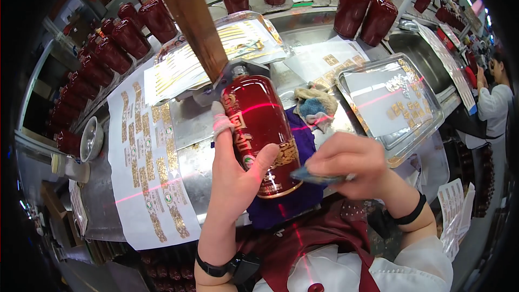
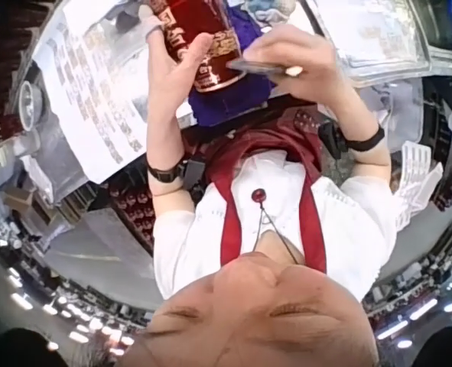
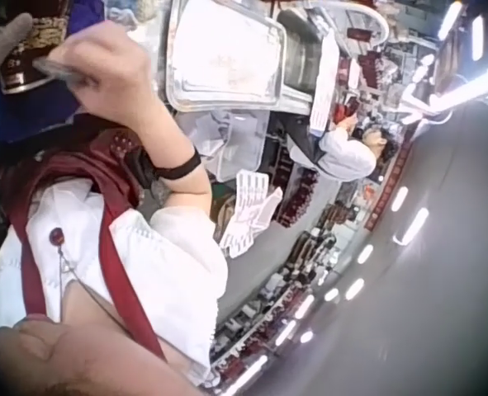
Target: Applying gold foil labels and decorative patterns to red liquor bottles on a production line.
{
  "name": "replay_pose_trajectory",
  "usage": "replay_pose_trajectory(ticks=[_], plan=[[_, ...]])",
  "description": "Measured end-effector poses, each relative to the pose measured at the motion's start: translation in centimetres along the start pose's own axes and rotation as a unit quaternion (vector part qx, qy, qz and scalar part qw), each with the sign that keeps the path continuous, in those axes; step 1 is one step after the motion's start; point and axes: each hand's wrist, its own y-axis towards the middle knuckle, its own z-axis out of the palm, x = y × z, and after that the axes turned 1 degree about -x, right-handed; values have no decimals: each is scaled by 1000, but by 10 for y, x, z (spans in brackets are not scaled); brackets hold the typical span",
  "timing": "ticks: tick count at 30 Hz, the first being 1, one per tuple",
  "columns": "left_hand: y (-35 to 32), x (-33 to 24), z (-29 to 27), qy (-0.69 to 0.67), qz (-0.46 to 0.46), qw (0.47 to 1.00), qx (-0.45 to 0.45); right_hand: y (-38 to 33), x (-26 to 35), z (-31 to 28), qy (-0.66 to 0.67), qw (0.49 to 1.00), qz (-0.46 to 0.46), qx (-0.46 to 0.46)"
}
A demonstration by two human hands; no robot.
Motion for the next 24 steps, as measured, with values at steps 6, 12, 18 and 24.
replay_pose_trajectory(ticks=[6, 12, 18, 24], plan=[[6, -5, 1, -104, -68, 992, 18, 0, -13, 4, -10, 999, 6, 38], [7, 14, -7, -204, -63, 975, 58, -11, -17, 14, 26, 998, -24, -46], [10, 5, -12, -128, -65, 987, 68, -18, -11, 11, 34, 999, -8, 8], [10, -6, 5, 16, -11, 1000, -3, -26, -4, 15, 114, 970, 191, -96]])
